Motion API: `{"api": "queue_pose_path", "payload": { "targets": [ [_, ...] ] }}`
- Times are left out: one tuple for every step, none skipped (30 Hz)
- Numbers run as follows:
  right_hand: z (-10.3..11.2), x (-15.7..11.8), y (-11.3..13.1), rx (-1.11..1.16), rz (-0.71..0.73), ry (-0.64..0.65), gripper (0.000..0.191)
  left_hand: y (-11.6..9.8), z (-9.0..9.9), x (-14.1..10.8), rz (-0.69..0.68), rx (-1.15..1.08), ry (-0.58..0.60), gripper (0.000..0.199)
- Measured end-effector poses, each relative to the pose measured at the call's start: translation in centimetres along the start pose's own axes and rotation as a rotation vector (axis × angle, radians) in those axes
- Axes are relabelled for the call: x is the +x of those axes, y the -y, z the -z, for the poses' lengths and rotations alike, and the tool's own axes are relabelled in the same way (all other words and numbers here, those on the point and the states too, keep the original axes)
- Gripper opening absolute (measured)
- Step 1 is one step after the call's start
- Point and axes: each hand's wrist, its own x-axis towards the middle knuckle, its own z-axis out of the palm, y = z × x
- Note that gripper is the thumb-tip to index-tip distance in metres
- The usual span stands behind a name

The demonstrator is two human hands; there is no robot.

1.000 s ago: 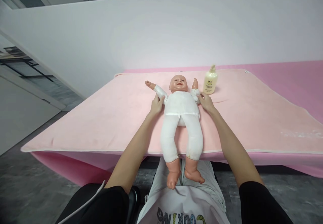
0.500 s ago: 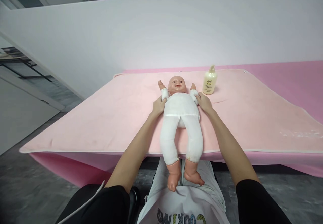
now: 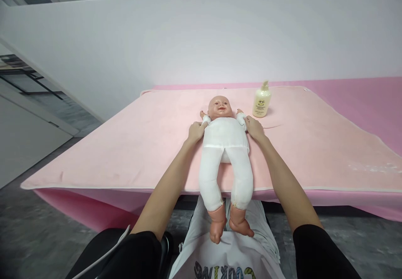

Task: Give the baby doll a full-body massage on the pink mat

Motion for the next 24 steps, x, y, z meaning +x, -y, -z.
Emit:
{"api": "queue_pose_path", "payload": {
  "targets": [
    [0.0, 0.0, 0.0, 0.016, 0.007, -0.003, 0.030, 0.0, 0.0, 0.0, -0.001, -0.006, 0.005, 0.039],
    [0.1, 0.0, 0.0, 0.039, 0.012, -0.010, 0.030, 0.1, 0.1, 0.0, 0.000, -0.014, 0.008, 0.039],
    [0.1, -0.1, 0.0, 0.070, 0.013, -0.019, 0.031, 0.1, 0.2, 0.0, 0.002, -0.026, 0.011, 0.038],
    [0.2, -0.1, -0.1, 0.110, 0.010, -0.029, 0.031, 0.2, 0.3, 0.1, 0.005, -0.050, 0.019, 0.036],
    [0.3, -0.2, -0.1, 0.163, -0.001, -0.032, 0.031, 0.3, 0.5, 0.1, 0.009, -0.095, 0.037, 0.032],
    [0.5, -0.2, -0.2, 0.226, -0.030, -0.022, 0.032, 0.4, 0.8, 0.1, 0.013, -0.162, 0.077, 0.027],
    [0.6, -0.3, -0.2, 0.302, -0.072, 0.003, 0.033, 0.5, 1.1, 0.1, 0.016, -0.246, 0.142, 0.022],
    [0.9, -0.5, -0.3, 0.385, -0.121, 0.042, 0.033, 0.6, 1.5, 0.0, 0.015, -0.332, 0.229, 0.017],
    [1.1, -0.6, -0.3, 0.473, -0.168, 0.095, 0.032, 0.6, 2.0, -0.1, 0.011, -0.408, 0.325, 0.016],
    [1.4, -0.8, -0.4, 0.555, -0.203, 0.158, 0.029, 0.5, 2.5, -0.2, 0.003, -0.461, 0.410, 0.021],
    [1.8, -1.0, -0.5, 0.626, -0.216, 0.224, 0.026, 0.5, 3.0, -0.4, -0.009, -0.489, 0.477, 0.027],
    [2.1, -1.2, -0.5, 0.684, -0.206, 0.285, 0.024, 0.4, 3.4, -0.5, -0.024, -0.500, 0.520, 0.032],
    [2.4, -1.4, -0.6, 0.729, -0.182, 0.339, 0.026, 0.3, 3.8, -0.7, -0.042, -0.504, 0.544, 0.037],
    [2.6, -1.5, -0.6, 0.763, -0.161, 0.382, 0.033, 0.3, 4.1, -0.8, -0.062, -0.508, 0.556, 0.040],
    [2.8, -1.7, -0.6, 0.790, -0.145, 0.411, 0.039, 0.3, 4.3, -0.9, -0.081, -0.514, 0.563, 0.041],
    [2.9, -1.8, -0.6, 0.818, -0.134, 0.428, 0.042, 0.3, 4.4, -1.0, -0.097, -0.519, 0.568, 0.041],
    [3.0, -1.9, -0.6, 0.846, -0.129, 0.437, 0.043, 0.4, 4.4, -1.0, -0.110, -0.522, 0.571, 0.039],
    [2.9, -1.9, -0.6, 0.873, -0.123, 0.438, 0.041, 0.5, 4.3, -0.9, -0.119, -0.520, 0.570, 0.035],
    [2.8, -1.9, -0.5, 0.895, -0.111, 0.434, 0.037, 0.7, 4.3, -0.9, -0.124, -0.518, 0.566, 0.031],
    [2.7, -2.0, -0.5, 0.911, -0.093, 0.422, 0.032, 0.8, 4.2, -0.9, -0.131, -0.520, 0.556, 0.027],
    [2.5, -2.0, -0.5, 0.921, -0.072, 0.399, 0.027, 1.0, 4.1, -0.9, -0.146, -0.527, 0.543, 0.024],
    [2.4, -1.9, -0.5, 0.923, -0.053, 0.366, 0.023, 1.1, 4.1, -0.9, -0.171, -0.538, 0.530, 0.023],
    [2.2, -1.9, -0.5, 0.918, -0.033, 0.324, 0.020, 1.1, 4.1, -0.9, -0.205, -0.547, 0.519, 0.024],
    [2.0, -1.8, -0.6, 0.904, -0.014, 0.277, 0.019, 1.2, 4.2, -0.9, -0.243, -0.554, 0.510, 0.027]
  ]
}}
